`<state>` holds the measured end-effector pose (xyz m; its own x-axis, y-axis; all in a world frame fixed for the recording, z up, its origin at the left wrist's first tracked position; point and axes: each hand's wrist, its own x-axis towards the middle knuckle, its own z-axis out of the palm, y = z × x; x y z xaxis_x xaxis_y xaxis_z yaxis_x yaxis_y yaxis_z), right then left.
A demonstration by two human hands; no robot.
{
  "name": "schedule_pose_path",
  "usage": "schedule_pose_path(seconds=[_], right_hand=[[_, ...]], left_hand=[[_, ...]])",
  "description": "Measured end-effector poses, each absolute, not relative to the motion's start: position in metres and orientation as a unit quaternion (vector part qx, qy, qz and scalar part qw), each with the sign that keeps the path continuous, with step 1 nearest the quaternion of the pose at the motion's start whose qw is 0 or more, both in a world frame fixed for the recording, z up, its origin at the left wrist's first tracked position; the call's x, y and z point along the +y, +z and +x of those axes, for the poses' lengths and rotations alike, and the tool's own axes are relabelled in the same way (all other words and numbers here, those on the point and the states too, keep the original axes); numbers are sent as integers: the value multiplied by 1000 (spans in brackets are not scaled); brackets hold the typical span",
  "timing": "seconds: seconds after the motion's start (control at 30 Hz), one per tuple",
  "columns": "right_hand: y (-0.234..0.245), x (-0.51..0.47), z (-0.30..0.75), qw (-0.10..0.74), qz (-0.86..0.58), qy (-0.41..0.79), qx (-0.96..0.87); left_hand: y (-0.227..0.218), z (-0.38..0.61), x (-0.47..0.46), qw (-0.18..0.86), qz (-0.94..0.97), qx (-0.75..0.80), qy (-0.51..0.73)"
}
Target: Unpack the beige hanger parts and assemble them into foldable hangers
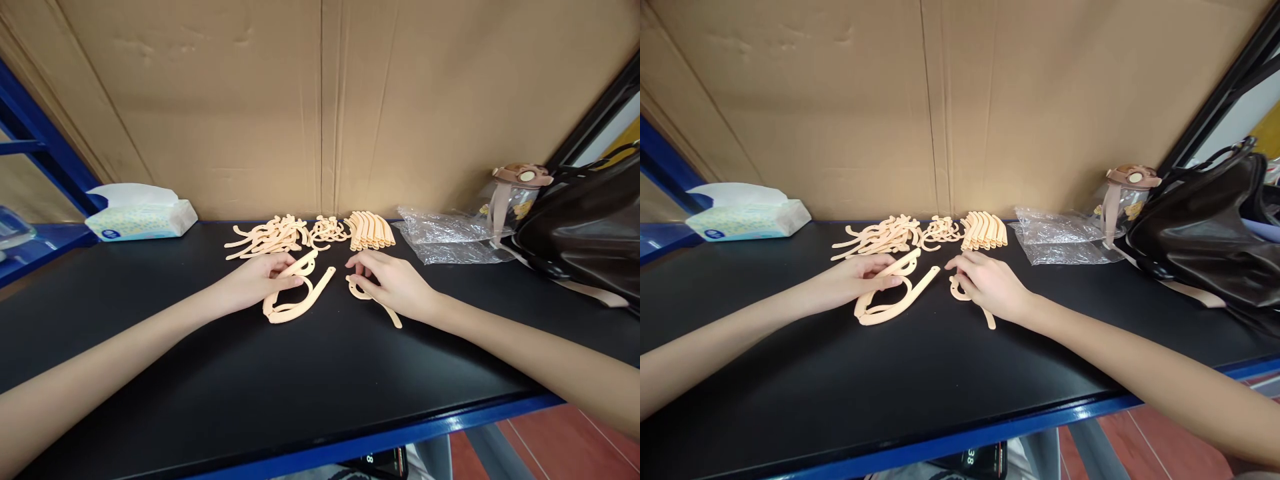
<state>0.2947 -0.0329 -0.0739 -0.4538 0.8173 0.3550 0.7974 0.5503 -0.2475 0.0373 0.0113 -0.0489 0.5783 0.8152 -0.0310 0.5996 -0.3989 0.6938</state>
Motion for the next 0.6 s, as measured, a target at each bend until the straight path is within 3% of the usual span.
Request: schedule_pose_path(seconds=[0.3, 0.6], right_hand=[[-67, -42, 289, 153, -501, -44, -851], [-66, -41, 289, 192, -477, -21, -857]], left_hand=[[-53, 35, 7, 36, 892, 430, 134], [-57, 33, 10, 28, 874, 464, 139]])
